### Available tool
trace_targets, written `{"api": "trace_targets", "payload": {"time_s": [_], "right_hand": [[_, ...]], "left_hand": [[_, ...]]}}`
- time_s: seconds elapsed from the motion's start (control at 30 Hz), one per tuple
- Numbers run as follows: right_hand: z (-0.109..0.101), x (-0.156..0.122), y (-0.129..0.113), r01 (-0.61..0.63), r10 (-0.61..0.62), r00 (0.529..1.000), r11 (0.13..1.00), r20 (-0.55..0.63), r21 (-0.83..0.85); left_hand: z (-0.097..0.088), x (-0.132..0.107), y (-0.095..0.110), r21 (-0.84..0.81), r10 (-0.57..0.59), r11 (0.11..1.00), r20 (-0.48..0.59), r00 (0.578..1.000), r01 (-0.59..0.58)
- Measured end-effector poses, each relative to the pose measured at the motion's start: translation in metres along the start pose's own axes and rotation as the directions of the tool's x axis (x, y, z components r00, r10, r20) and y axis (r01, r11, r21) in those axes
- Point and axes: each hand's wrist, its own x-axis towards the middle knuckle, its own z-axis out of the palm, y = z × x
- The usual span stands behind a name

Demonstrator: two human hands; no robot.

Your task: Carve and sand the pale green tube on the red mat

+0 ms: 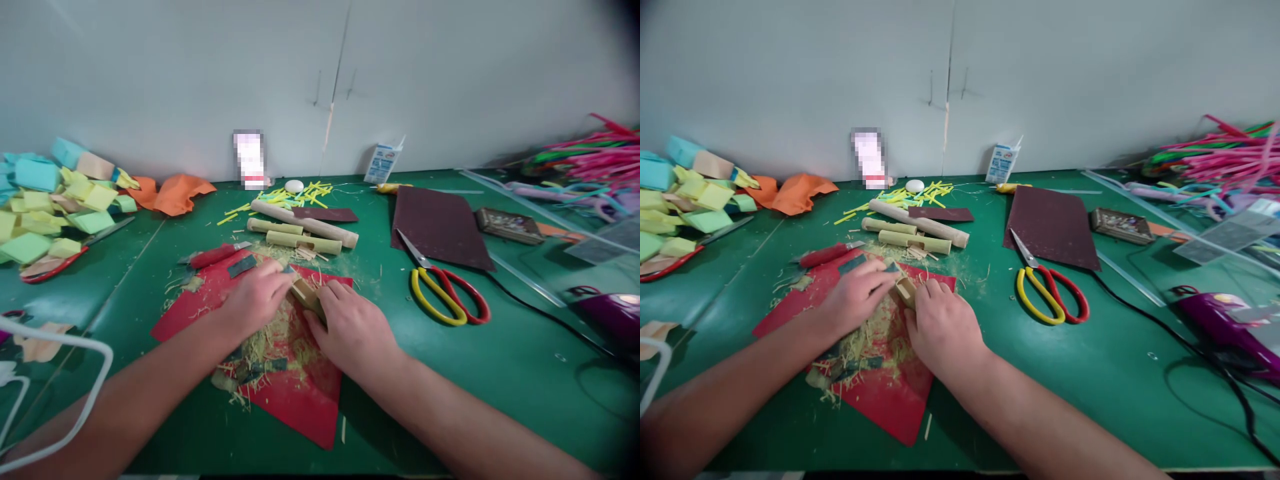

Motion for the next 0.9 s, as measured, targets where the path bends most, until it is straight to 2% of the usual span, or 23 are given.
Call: {"api": "trace_targets", "payload": {"time_s": [0.13, 0.27, 0.4, 0.5, 0.63, 0.73, 0.9], "right_hand": [[0.0, -0.0001, 0.0003, -0.005, 0.005, 1.0, 1.0, 0.0, 0.0], [-0.0004, 0.001, 0.0004, -0.005, 0.005, 1.0, 1.0, 0.01, 0.01], [-0.0017, 0.0012, -0.0003, -0.016, 0.016, 0.999, 1.0, 0.029, 0.002], [-0.0021, 0.0007, -0.0007, -0.002, 0.002, 1.0, 1.0, 0.026, -0.002], [-0.001, 0.0005, -0.0003, -0.013, 0.013, 1.0, 1.0, 0.014, -0.002], [-0.0003, 0.0005, -0.0001, -0.005, 0.005, 1.0, 1.0, 0.011, 0.003], [-0.0001, 0.0002, 0.0002, 0.0, 0.0, 1.0, 1.0, 0.009, 0.006]], "left_hand": [[-0.0008, 0.0018, 0.0025, 0.034, -0.032, 0.999, -0.05, 0.998, 0.033], [-0.0011, 0.0025, 0.0033, 0.001, 0.015, 1.0, 0.008, 1.0, -0.015], [-0.0026, 0.003, 0.001, 0.037, -0.035, 0.999, -0.041, 0.999, 0.037], [-0.0022, 0.0024, -0.0009, 0.013, -0.01, 1.0, 0.005, 1.0, 0.01], [-0.0013, 0.0021, -0.0044, 0.015, -0.043, 0.999, -0.043, 0.998, 0.043], [-0.0014, 0.002, -0.0052, 0.001, -0.012, 1.0, -0.004, 1.0, 0.012], [-0.0011, 0.002, -0.0029, 0.026, -0.025, 0.999, -0.008, 1.0, 0.026]]}}
